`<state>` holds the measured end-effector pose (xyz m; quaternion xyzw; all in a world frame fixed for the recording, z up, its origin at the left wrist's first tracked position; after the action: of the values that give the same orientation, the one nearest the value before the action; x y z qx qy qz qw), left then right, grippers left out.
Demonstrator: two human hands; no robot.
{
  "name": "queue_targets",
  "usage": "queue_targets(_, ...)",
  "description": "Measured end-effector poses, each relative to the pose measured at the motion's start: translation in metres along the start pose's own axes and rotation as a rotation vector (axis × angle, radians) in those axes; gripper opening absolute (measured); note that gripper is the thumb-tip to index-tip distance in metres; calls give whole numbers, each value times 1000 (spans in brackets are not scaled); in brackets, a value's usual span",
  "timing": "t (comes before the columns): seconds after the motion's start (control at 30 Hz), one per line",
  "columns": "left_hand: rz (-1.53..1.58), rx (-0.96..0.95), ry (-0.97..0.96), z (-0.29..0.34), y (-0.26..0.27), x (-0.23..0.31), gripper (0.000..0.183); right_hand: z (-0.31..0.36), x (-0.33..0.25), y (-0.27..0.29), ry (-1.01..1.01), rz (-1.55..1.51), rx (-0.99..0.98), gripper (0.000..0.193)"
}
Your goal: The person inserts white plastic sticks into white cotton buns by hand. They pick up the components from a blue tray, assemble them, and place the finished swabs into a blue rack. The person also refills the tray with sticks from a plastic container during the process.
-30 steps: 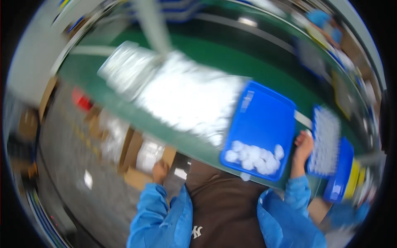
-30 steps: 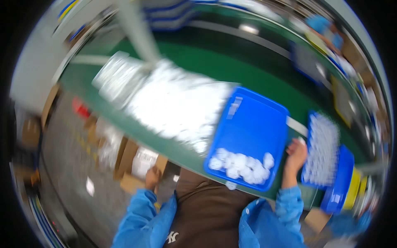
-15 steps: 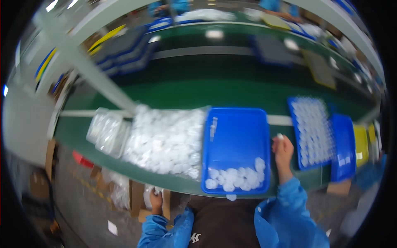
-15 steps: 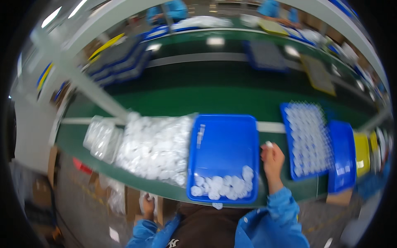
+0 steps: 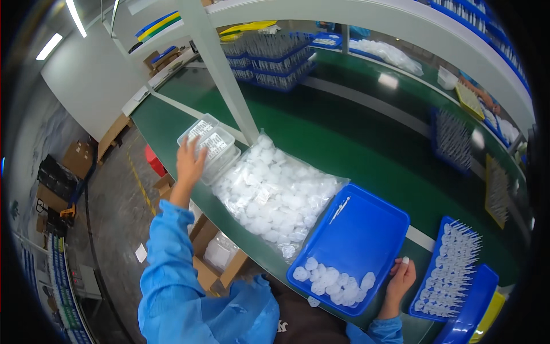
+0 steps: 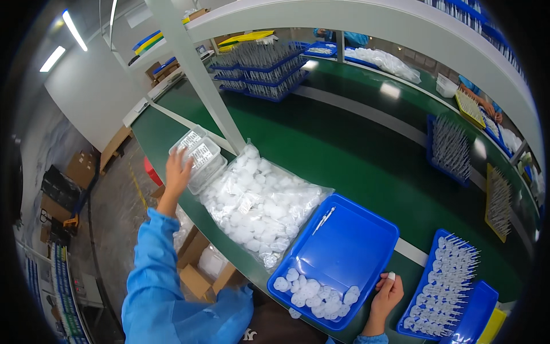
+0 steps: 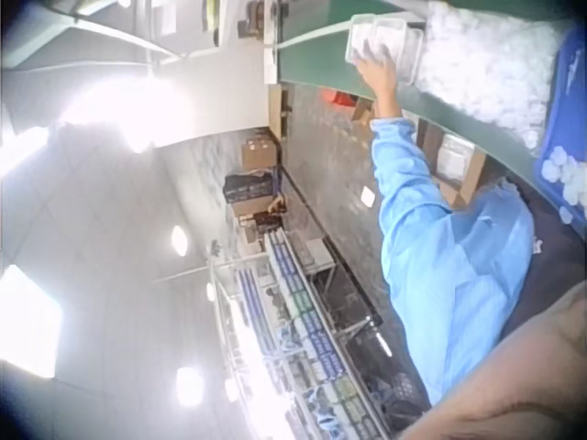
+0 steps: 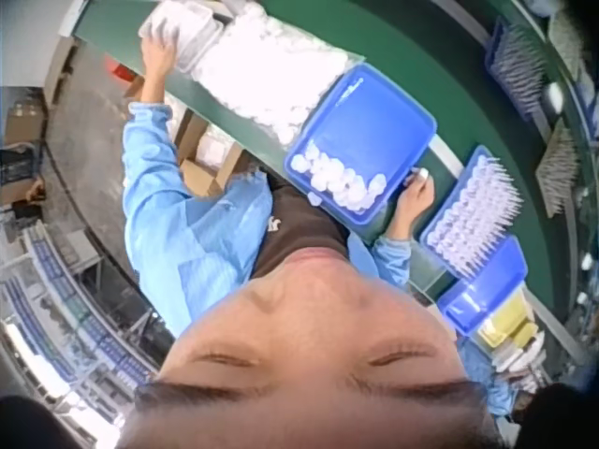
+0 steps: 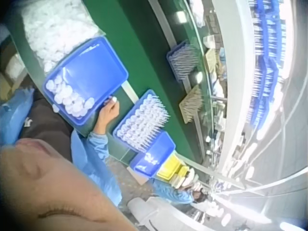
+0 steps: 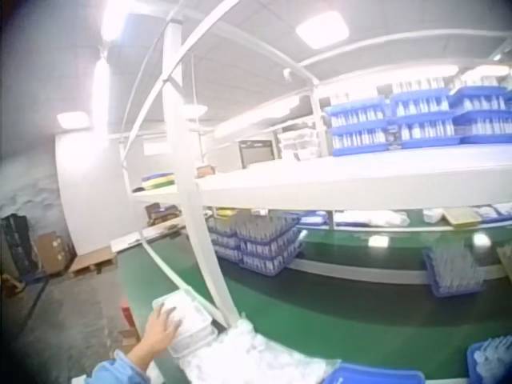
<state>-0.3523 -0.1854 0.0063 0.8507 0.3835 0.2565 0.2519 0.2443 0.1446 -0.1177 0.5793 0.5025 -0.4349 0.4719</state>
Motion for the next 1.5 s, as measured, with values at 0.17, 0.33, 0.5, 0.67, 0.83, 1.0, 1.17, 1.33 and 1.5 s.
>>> queue_targets(0.17,-132,-218,39,3,-38,-3,63,4,-5,4,-39,-29,-16,31)
queue_targets(0.33,-229,-184,-18,6,-32,-10,76,5,-9,0,-81,-86,-22,32)
queue_targets(0.5,-291,-73,-128,11,-25,22,81,4,-21,1,-76,-54,-13,34)
queue_targets(0.67,-155,-74,-102,2,-13,15,85,7,-19,-1,-49,-25,-22,35)
queue_targets(0.83,57,39,-120,20,35,41,84,7,-18,9,-71,-44,23,35)
queue_targets(1.0,478,-302,-330,40,100,128,88,6,-36,1,-37,-150,41,40)
queue_targets(1.17,913,-971,-530,58,93,254,86,-4,-118,-27,433,-116,-517,77)
queue_targets(1.33,1200,-1116,-732,75,83,329,88,26,-111,-69,-119,-761,-710,72)
queue_targets(1.5,1487,-686,172,133,70,345,104,26,-110,-67,-183,-809,-331,53)
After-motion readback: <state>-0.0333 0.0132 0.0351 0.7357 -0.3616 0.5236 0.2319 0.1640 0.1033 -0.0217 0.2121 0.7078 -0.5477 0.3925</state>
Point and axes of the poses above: each hand's wrist, its own z-axis away from the middle knuckle, its own y-axis out of the back of the hand, x = y × z, the point moved 1 cm from there along -z, towards the middle knuckle, and after that the axes turned 15 degrees about x, right-handed, at the moved point
